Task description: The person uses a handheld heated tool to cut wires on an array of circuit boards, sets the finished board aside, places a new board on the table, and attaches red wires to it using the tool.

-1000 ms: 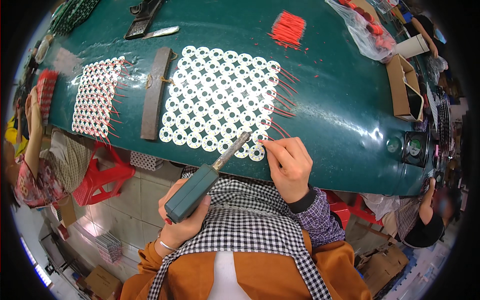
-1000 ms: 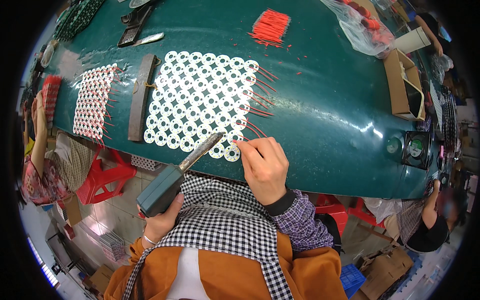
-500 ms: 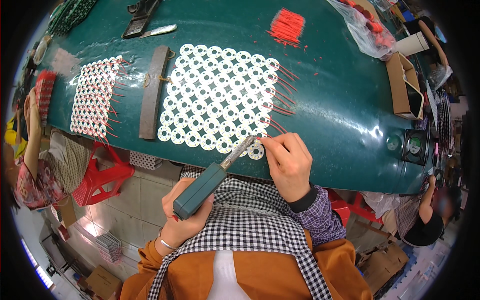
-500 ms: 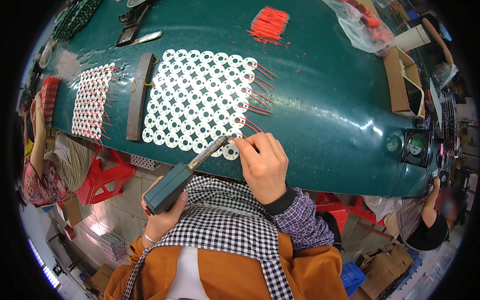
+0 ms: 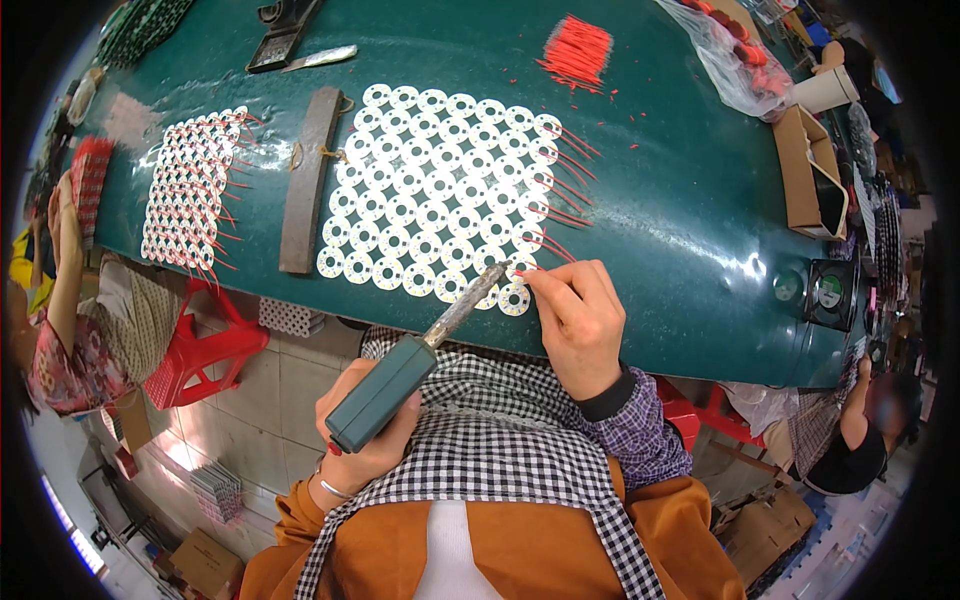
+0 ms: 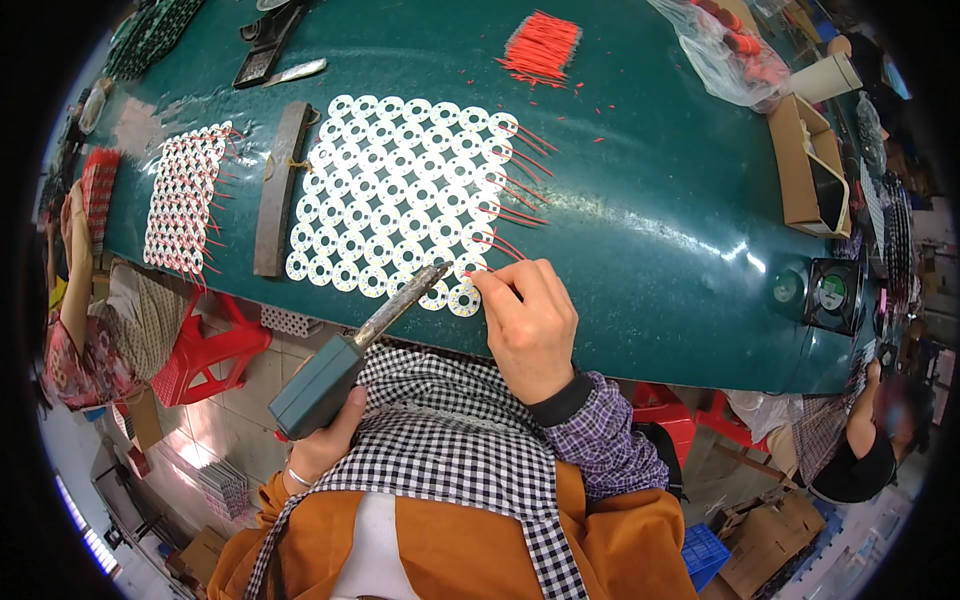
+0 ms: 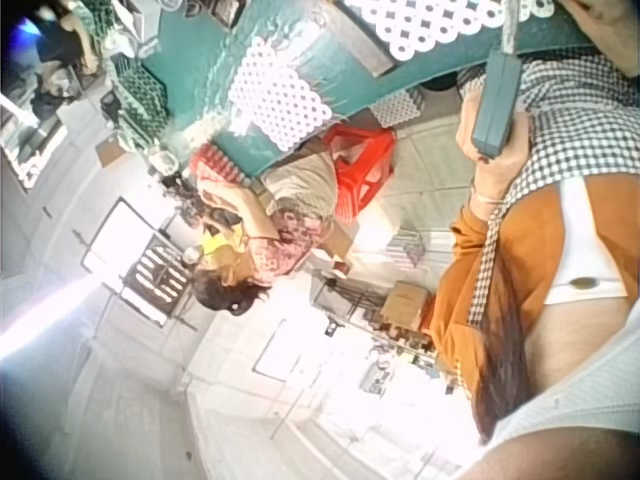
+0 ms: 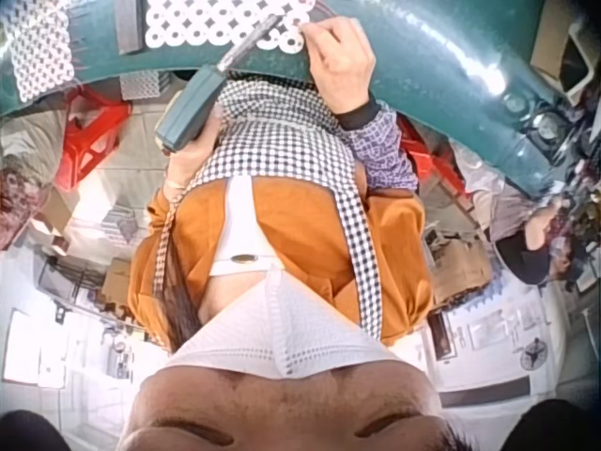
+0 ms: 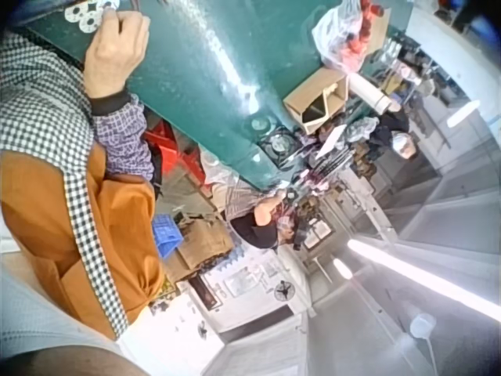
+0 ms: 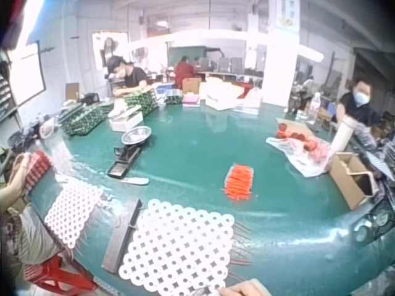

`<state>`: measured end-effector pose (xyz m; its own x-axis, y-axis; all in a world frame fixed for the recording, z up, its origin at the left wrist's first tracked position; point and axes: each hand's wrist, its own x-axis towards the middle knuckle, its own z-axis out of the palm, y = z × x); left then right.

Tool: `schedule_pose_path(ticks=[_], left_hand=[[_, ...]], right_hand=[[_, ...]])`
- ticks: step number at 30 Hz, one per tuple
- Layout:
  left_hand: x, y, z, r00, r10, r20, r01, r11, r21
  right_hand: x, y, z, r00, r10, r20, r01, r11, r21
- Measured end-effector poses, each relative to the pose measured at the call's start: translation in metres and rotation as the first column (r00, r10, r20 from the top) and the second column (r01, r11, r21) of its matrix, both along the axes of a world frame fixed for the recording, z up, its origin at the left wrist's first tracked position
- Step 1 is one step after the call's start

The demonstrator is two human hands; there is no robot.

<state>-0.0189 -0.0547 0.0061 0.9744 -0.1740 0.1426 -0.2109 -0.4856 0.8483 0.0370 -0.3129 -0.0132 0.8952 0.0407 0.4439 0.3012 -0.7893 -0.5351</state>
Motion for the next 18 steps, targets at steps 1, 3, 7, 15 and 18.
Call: schedule_pose_path(ticks=[1,3,7,15,18], left_hand=[[-0.002,0.001,-0.002,1.0,0.007,-0.011,-0.007,1.0,-0.015],[-0.006,0.004,-0.004,0.999,0.014,-0.041,-0.016,0.999,-0.032],[-0.009,0.006,-0.003,0.999,0.0,-0.054,-0.003,0.999,-0.049],[-0.003,0.0,0.007,0.993,-0.044,-0.108,0.038,0.998,-0.055],[-0.001,-0.002,0.006,0.994,-0.041,-0.099,0.033,0.996,-0.081]], right_hand=[[0.0,0.0,0.001,1.0,-0.008,0.017,0.008,1.0,0.012],[-0.002,0.0,0.001,0.999,-0.015,0.051,0.014,1.0,0.017],[-0.012,-0.001,0.002,0.995,-0.015,0.096,0.01,0.999,0.044],[-0.022,-0.002,-0.007,0.999,0.016,0.033,-0.018,0.998,0.065],[-0.022,-0.003,-0.007,1.0,0.014,0.026,-0.016,0.998,0.063]])
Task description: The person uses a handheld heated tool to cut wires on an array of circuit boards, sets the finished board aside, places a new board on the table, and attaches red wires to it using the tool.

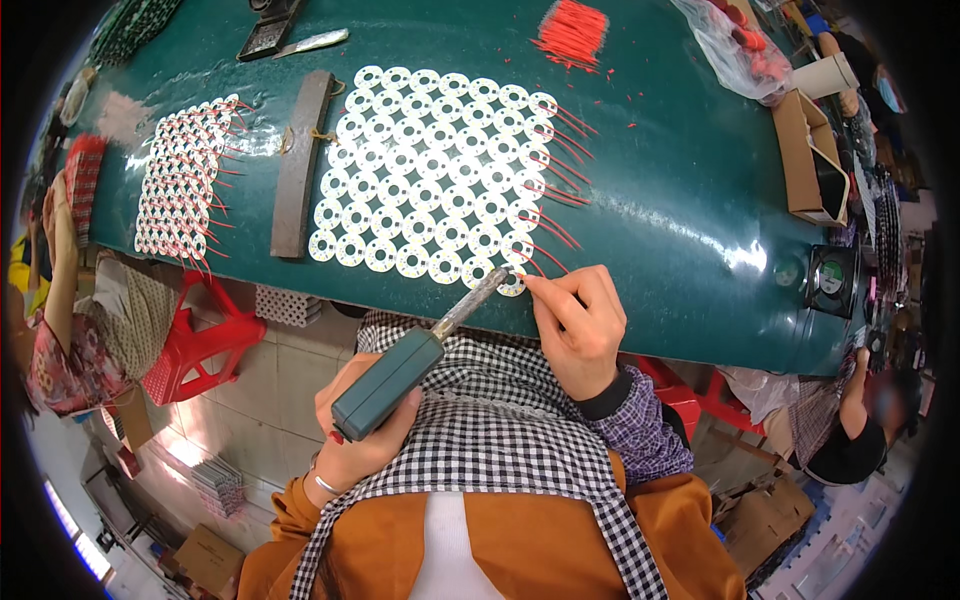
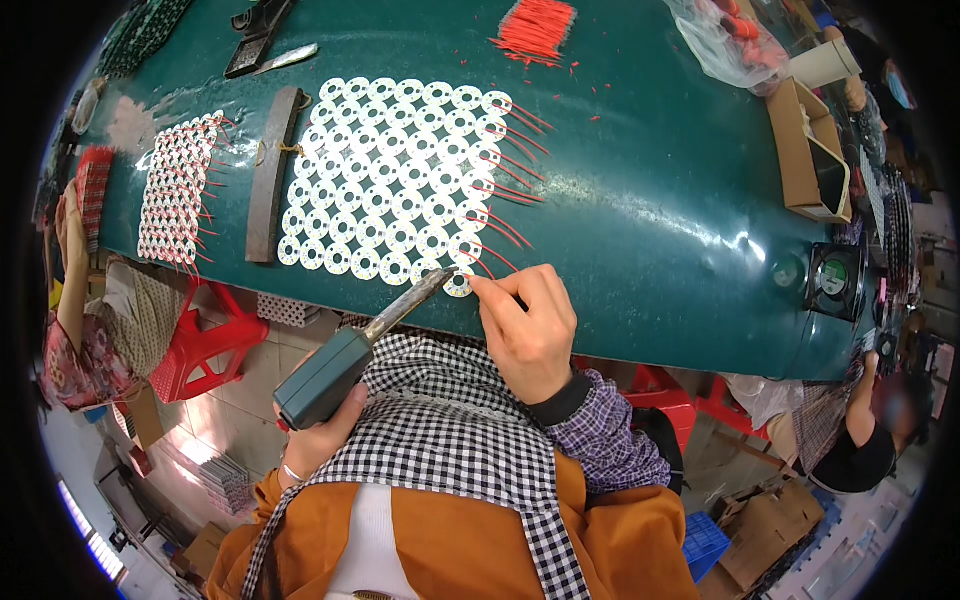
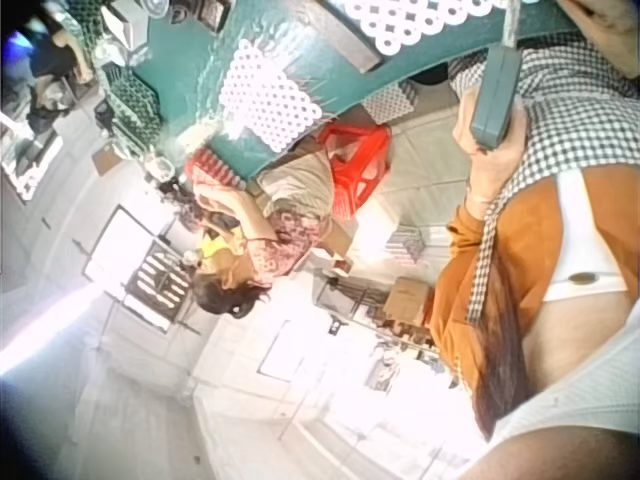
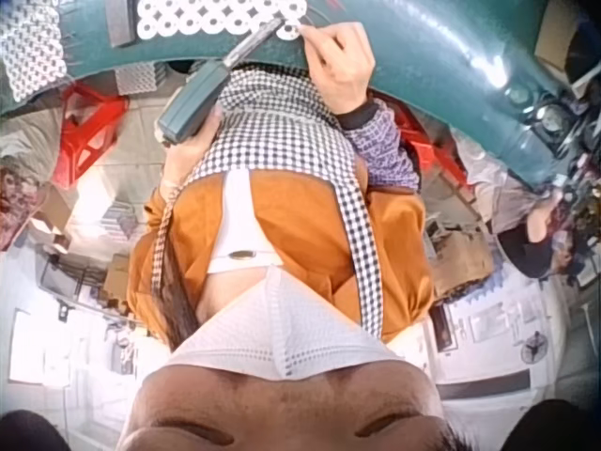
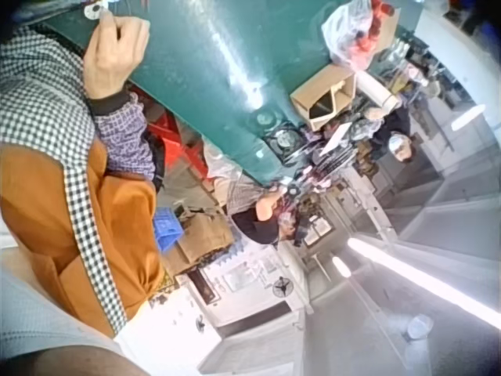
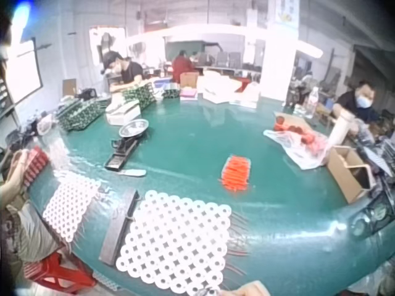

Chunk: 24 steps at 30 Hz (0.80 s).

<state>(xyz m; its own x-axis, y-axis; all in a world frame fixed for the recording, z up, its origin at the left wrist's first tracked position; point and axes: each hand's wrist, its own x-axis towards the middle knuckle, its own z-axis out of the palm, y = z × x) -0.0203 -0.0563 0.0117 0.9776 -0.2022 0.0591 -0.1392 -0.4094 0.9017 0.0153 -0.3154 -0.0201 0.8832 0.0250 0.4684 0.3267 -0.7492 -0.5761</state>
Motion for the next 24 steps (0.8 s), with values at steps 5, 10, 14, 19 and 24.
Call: schedule_pose_path(ticks=[5,10,14,19,24], left_hand=[[0.003,-0.004,0.003,0.999,-0.043,0.021,0.042,0.998,0.047],[0.002,-0.001,0.0,0.999,-0.035,0.022,0.034,0.998,0.053],[0.002,-0.002,0.001,0.999,-0.043,0.015,0.042,0.997,0.059],[-0.006,0.004,-0.005,0.995,0.016,0.097,-0.021,0.999,0.05],[-0.008,0.008,-0.003,0.997,0.014,0.079,-0.017,0.999,0.043]], right_hand=[[-0.001,-0.003,0.0,1.0,-0.006,-0.004,0.006,1.0,0.011],[-0.001,0.001,0.002,0.999,0.003,-0.032,-0.003,1.0,-0.008],[-0.003,0.0,0.001,0.999,-0.007,-0.034,0.007,1.0,-0.008],[-0.001,0.001,0.001,1.0,-0.014,-0.025,0.014,1.0,0.004],[0.0,0.004,0.002,0.999,-0.022,0.026,0.022,1.0,0.017]])
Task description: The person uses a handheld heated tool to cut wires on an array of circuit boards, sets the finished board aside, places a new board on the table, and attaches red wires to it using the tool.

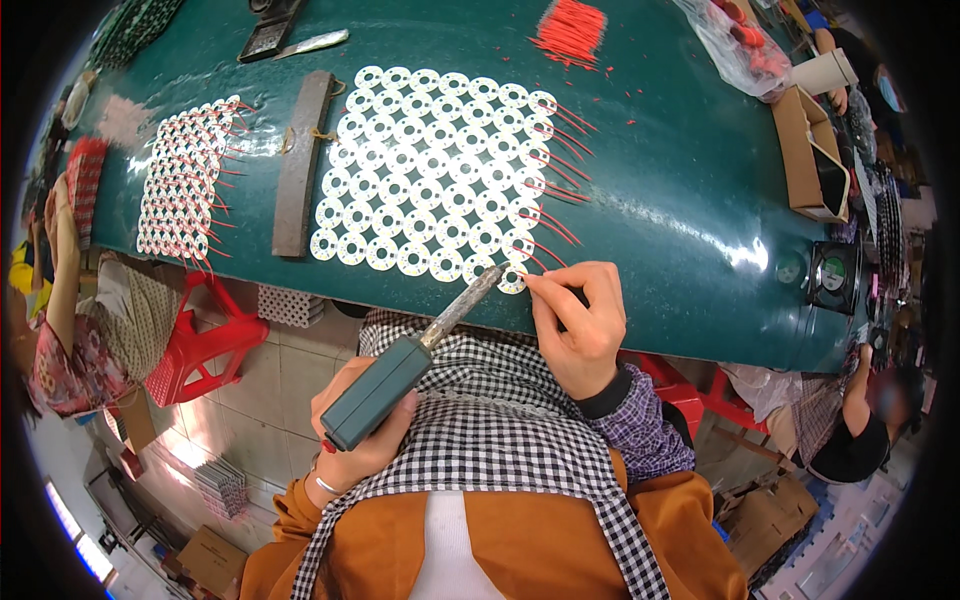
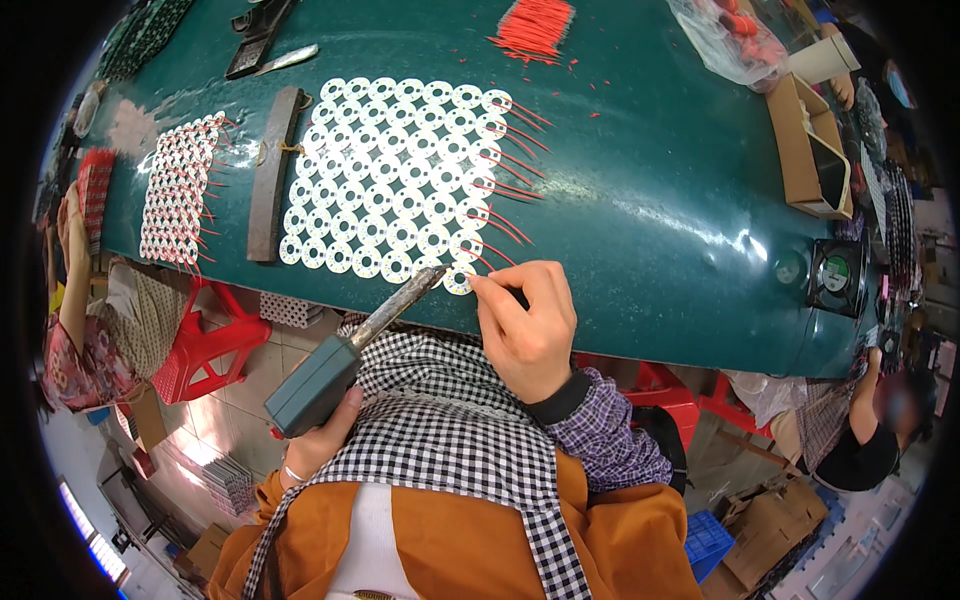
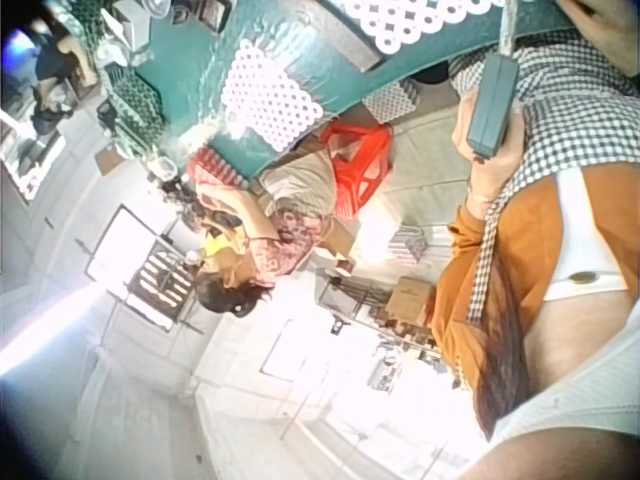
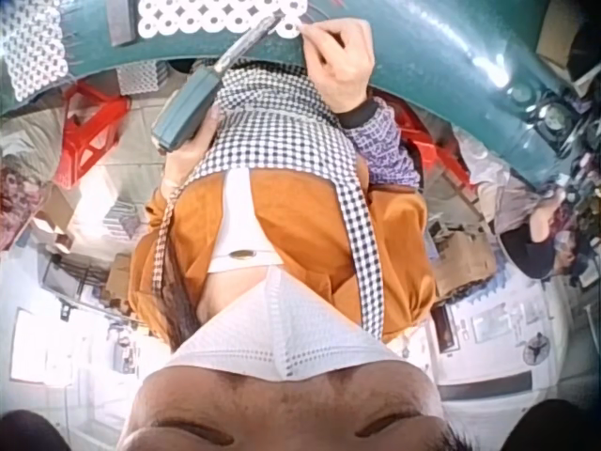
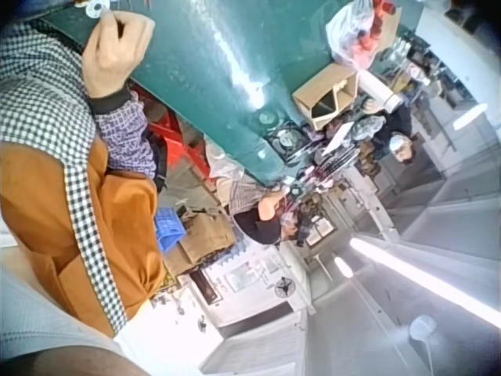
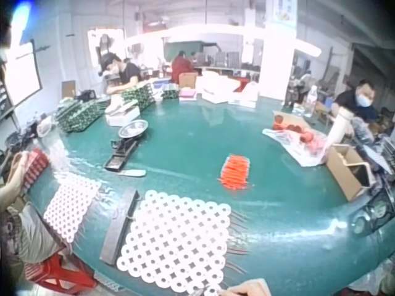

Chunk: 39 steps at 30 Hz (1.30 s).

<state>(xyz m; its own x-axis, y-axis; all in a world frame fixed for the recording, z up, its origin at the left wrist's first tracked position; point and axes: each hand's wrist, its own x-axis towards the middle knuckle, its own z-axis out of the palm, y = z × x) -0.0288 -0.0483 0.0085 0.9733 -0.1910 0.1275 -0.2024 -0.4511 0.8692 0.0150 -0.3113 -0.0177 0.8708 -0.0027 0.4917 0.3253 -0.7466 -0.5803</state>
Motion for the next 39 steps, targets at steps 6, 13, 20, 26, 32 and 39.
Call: schedule_pose_path(ticks=[6,13,20,26,32,39], left_hand=[[-0.002,0.0,0.003,0.998,0.013,-0.06,-0.015,1.0,-0.02],[0.001,0.001,0.005,0.997,-0.026,-0.067,0.027,1.0,0.012],[0.001,0.001,0.001,0.998,-0.02,-0.059,0.019,1.0,-0.006],[0.002,0.003,0.0,0.996,-0.052,-0.077,0.052,0.999,-0.005],[-0.006,0.009,-0.004,0.999,-0.021,0.04,0.02,1.0,0.015],[-0.009,0.016,-0.008,1.0,-0.006,0.007,0.006,0.999,0.034]], right_hand=[[-0.004,0.003,-0.003,0.999,0.039,0.013,-0.039,0.999,-0.011],[-0.004,0.003,-0.005,0.999,0.037,-0.01,-0.038,0.999,-0.022],[-0.003,0.004,-0.002,0.999,0.04,-0.037,-0.041,0.998,-0.043],[-0.002,0.005,0.002,0.999,0.041,-0.034,-0.043,0.997,-0.067],[-0.002,0.006,0.003,0.997,0.04,-0.063,-0.045,0.996,-0.083],[-0.002,0.006,0.005,0.996,0.032,-0.083,-0.04,0.995,-0.095]])
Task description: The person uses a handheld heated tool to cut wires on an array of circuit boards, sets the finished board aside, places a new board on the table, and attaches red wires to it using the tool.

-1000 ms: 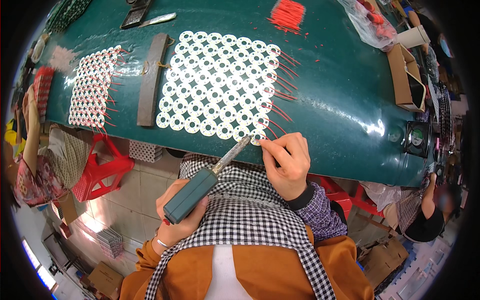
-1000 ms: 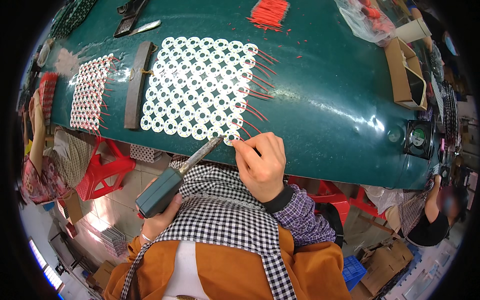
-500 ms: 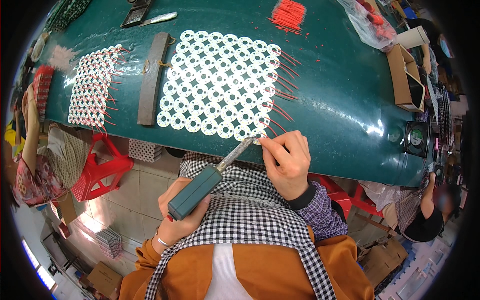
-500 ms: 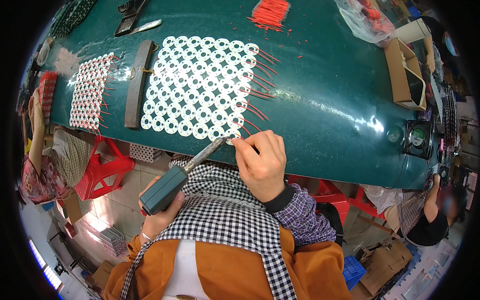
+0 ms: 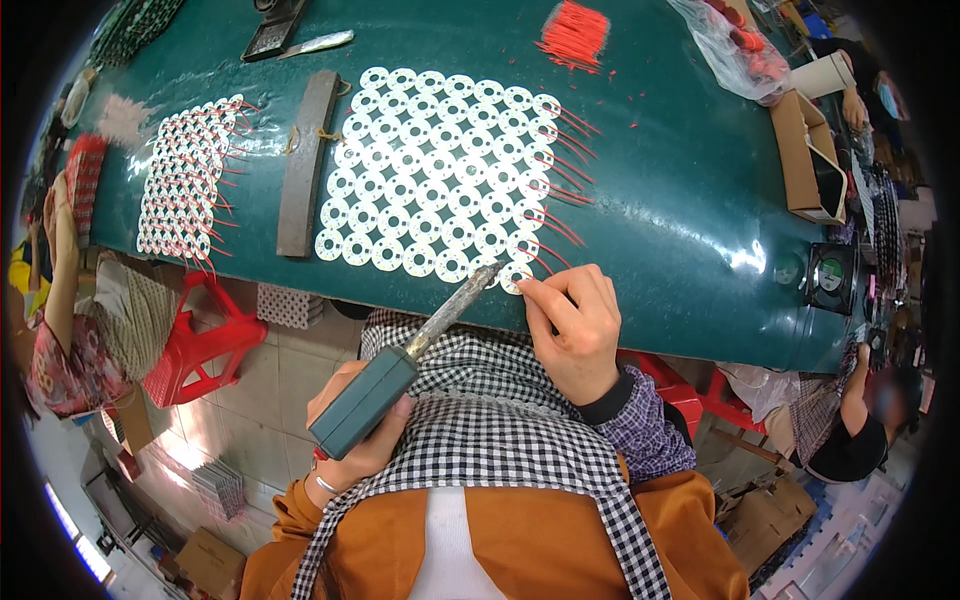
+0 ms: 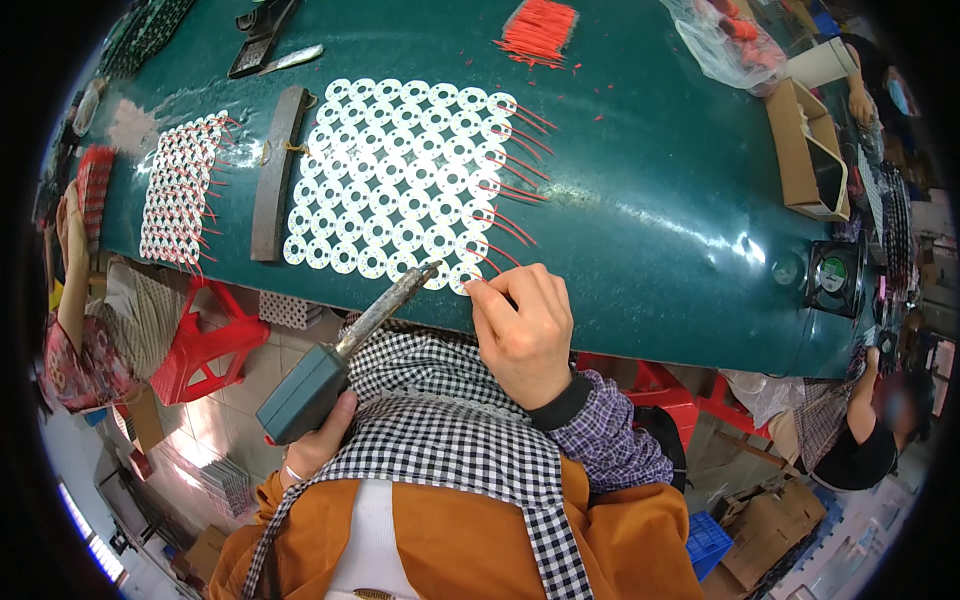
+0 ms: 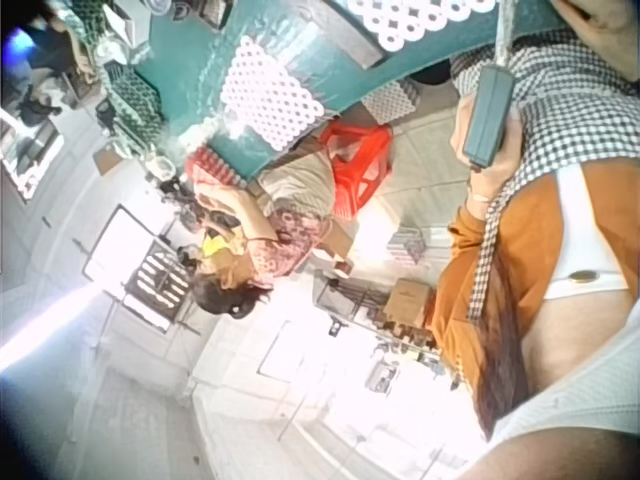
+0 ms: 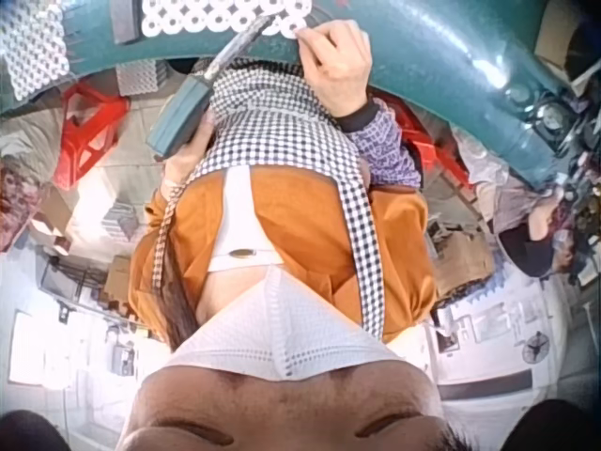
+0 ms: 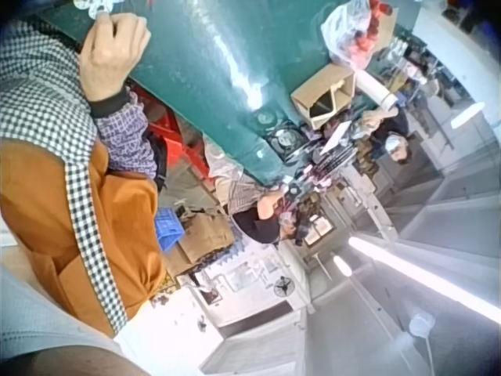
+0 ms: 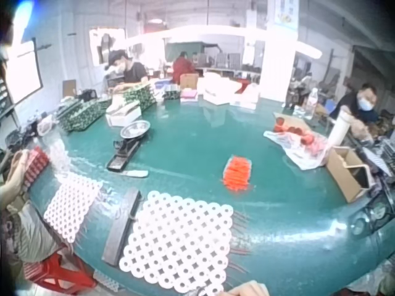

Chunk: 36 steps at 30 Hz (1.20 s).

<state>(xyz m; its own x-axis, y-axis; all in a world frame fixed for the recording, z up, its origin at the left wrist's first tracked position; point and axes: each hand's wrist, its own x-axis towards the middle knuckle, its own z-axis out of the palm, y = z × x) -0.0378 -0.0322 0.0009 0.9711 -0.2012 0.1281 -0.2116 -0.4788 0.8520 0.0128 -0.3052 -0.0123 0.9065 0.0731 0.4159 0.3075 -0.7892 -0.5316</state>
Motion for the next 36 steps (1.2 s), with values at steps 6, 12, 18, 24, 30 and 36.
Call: schedule_pose_path(ticks=[6,12,18,24,30,36], left_hand=[[0.014,-0.009,0.009,1.0,-0.026,0.003,0.027,0.999,-0.028],[0.016,-0.013,0.011,0.994,-0.072,-0.077,0.07,0.997,-0.03],[0.015,-0.013,0.013,0.992,-0.063,-0.113,0.058,0.997,-0.048],[0.014,-0.011,0.01,0.994,-0.055,-0.091,0.051,0.998,-0.047],[0.009,-0.005,0.002,1.0,-0.015,-0.021,0.014,0.999,-0.039],[0.014,0.002,0.0,0.986,0.093,-0.136,-0.105,0.991,-0.081]], right_hand=[[0.001,0.0,0.0,1.0,0.005,-0.004,-0.005,1.0,-0.002],[0.002,0.001,-0.002,1.0,0.008,0.01,-0.008,1.0,-0.001],[0.0,0.001,-0.002,1.0,0.004,0.013,-0.004,1.0,0.002],[0.0,0.002,-0.004,1.0,0.007,0.014,-0.007,1.0,-0.003],[0.003,0.001,0.001,1.0,0.001,0.005,-0.001,1.0,-0.009],[0.012,-0.009,0.023,0.998,0.035,-0.052,-0.033,0.999,0.044]])
